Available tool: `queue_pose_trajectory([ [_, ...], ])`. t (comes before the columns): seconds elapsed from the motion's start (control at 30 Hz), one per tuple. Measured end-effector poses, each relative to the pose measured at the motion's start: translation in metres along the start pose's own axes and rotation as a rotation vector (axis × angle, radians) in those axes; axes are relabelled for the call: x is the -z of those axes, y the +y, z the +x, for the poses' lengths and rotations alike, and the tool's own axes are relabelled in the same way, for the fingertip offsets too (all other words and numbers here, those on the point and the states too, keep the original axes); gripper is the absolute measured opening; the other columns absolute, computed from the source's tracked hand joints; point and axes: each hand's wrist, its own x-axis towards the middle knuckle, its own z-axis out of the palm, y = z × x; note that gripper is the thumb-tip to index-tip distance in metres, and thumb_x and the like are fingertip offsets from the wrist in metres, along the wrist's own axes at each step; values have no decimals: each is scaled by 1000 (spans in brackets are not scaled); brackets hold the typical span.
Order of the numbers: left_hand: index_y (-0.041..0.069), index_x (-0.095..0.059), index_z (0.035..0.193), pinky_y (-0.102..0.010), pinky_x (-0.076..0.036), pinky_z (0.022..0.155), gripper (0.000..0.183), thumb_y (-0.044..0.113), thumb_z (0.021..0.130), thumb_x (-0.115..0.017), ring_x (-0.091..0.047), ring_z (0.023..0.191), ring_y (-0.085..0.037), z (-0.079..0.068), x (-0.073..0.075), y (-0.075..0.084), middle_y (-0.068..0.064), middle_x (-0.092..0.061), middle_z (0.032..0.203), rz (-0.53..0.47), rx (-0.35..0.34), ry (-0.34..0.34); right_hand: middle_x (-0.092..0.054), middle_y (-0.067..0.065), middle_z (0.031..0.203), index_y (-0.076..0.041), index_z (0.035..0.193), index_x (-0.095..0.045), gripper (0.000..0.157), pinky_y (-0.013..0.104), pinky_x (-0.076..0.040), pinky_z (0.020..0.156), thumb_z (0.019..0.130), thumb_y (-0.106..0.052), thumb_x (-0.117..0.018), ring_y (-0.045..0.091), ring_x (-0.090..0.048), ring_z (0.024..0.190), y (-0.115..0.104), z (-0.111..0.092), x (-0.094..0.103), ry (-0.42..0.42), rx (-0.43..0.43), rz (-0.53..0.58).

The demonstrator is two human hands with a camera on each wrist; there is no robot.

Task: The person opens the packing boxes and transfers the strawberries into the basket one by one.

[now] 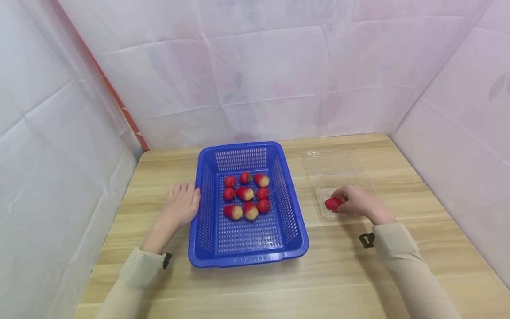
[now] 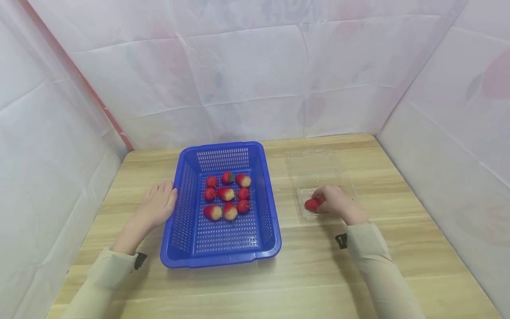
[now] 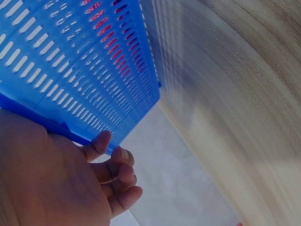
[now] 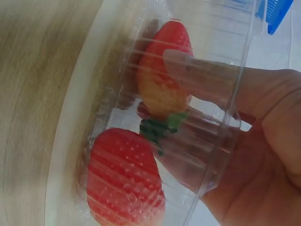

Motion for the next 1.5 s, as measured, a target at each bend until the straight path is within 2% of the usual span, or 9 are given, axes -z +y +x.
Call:
queue_pose_trajectory([
  [0.23, 3, -45, 108, -47, -33, 80, 32, 27, 106, -24, -42, 95, -35, -1, 0, 0, -16, -49, 102, 9, 3, -2, -66, 7, 85, 5, 104, -72, 32, 35, -45, 68, 72, 3, -77, 20, -56, 76, -1, 5, -6, -2, -1, 30],
  [0.43, 4, -46, 107, -47, -33, 80, 31, 27, 106, -25, -43, 95, -35, 0, -1, -1, -16, -51, 102, 8, 5, 7, -68, 16, 90, 11, 106, -68, 34, 39, -47, 69, 74, 6, -75, 25, -58, 76, -4, 6, -4, 65, 13, 24],
  [0.67, 4, -46, 106, -45, -33, 78, 31, 27, 107, -25, -43, 93, -35, 1, -2, -2, -15, -50, 99, 13, 0, 8, -68, 17, 87, 12, 106, -68, 32, 40, -46, 66, 75, 7, -74, 23, -56, 72, -13, 5, 3, 120, 31, -5],
  [0.83, 5, -45, 105, -44, -32, 77, 29, 27, 107, -26, -42, 90, -33, 1, -3, -2, -14, -49, 97, 12, -1, 9, -66, 12, 81, 11, 105, -68, 29, 38, -45, 64, 77, 5, -74, 21, -55, 68, -23, 4, 8, 144, 22, -22],
  [1.1, 5, -45, 107, -45, -32, 79, 33, 29, 107, -22, -42, 92, -34, 1, -3, -2, -15, -49, 99, 6, 4, 7, -56, 5, 70, 6, 97, -69, 20, 36, -39, 58, 78, 3, -74, 22, -48, 62, -44, -1, 17, 223, 28, -91],
  [1.3, 4, -45, 107, -46, -33, 80, 32, 28, 107, -24, -43, 94, -35, 2, -2, -2, -16, -50, 100, 7, 5, 13, -55, 5, 70, 4, 102, -70, 22, 37, -39, 60, 82, -4, -75, 22, -48, 64, -62, -3, 21, 243, 23, -89],
  [1.5, 3, -46, 108, -47, -34, 81, 33, 28, 107, -25, -44, 96, -36, 1, -1, 0, -17, -51, 103, -3, 5, 14, -51, 2, 65, 0, 95, -70, 14, 35, -37, 57, 83, -6, -75, 19, -45, 59, -80, 0, 22, 277, 72, -82],
])
